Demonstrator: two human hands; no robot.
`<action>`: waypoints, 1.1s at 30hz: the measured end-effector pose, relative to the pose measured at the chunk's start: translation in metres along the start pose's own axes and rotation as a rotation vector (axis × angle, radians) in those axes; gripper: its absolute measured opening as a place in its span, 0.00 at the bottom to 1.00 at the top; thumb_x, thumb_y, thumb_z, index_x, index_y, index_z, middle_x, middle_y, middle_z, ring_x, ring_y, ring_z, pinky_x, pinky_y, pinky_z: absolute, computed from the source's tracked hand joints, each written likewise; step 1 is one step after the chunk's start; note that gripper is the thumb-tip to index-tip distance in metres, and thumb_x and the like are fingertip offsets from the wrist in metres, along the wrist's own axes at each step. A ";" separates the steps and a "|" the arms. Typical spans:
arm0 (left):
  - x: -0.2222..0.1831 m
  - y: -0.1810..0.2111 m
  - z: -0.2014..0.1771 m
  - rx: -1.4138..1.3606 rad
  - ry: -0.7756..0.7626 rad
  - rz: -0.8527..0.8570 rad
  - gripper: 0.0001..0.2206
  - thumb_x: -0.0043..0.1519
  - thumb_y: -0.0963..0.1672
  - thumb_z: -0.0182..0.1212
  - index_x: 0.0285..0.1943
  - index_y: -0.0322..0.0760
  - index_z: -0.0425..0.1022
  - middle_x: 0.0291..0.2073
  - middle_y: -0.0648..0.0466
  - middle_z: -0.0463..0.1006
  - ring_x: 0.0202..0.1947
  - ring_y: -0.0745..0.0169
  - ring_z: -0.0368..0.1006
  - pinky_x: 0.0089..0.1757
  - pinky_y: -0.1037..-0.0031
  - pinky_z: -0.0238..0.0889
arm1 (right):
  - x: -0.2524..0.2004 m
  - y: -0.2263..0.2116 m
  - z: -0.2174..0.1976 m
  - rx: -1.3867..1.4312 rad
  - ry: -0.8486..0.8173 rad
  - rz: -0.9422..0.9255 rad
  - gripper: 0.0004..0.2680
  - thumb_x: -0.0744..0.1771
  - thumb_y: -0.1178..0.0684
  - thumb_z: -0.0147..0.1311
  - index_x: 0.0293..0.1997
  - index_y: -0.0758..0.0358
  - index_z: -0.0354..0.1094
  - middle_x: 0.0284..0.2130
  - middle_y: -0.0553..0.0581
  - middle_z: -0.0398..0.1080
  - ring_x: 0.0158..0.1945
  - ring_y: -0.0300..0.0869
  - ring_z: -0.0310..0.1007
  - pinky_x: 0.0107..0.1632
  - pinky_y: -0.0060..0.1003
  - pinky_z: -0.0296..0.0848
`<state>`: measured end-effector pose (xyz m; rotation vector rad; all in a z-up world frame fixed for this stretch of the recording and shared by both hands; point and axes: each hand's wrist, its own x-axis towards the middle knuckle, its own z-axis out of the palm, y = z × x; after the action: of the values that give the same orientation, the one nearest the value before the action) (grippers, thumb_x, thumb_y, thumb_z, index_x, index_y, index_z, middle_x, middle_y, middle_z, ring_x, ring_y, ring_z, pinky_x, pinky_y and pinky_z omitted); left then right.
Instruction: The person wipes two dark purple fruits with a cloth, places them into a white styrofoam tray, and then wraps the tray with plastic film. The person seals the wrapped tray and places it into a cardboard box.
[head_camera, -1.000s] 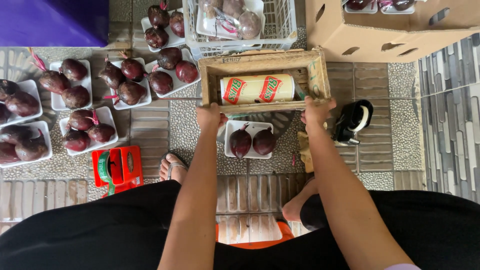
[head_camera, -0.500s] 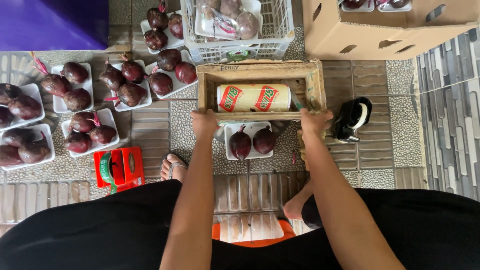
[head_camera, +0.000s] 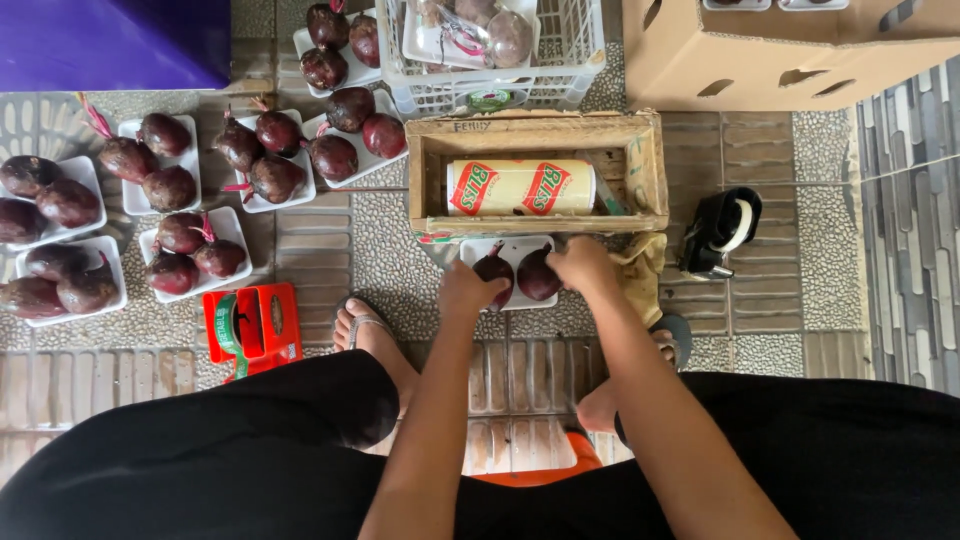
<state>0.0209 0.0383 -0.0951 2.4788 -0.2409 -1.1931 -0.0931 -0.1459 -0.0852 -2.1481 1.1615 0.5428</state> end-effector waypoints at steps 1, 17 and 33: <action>-0.013 0.006 -0.001 0.001 -0.001 -0.001 0.41 0.52 0.58 0.70 0.67 0.27 0.62 0.56 0.34 0.75 0.61 0.34 0.71 0.56 0.47 0.68 | -0.008 -0.006 0.005 0.001 -0.001 0.001 0.16 0.62 0.37 0.54 0.28 0.61 0.76 0.14 0.58 0.74 0.34 0.51 0.82 0.45 0.54 0.77; -0.007 0.003 0.028 0.364 0.029 0.288 0.34 0.55 0.47 0.68 0.71 0.47 0.56 0.62 0.40 0.61 0.69 0.32 0.57 0.62 0.48 0.56 | -0.004 0.006 0.052 0.031 0.041 -0.054 0.34 0.59 0.40 0.68 0.69 0.62 0.54 0.60 0.75 0.59 0.61 0.73 0.66 0.58 0.60 0.73; -0.012 -0.005 0.025 0.703 0.023 0.620 0.31 0.64 0.41 0.62 0.76 0.54 0.54 0.74 0.52 0.55 0.74 0.47 0.47 0.65 0.56 0.44 | 0.023 0.034 0.037 0.136 -0.207 -0.130 0.36 0.61 0.49 0.64 0.77 0.61 0.46 0.68 0.80 0.52 0.71 0.71 0.54 0.69 0.60 0.61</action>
<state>-0.0063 0.0397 -0.1026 2.6094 -1.5153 -0.8916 -0.1122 -0.1479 -0.1373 -1.9834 0.9128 0.5947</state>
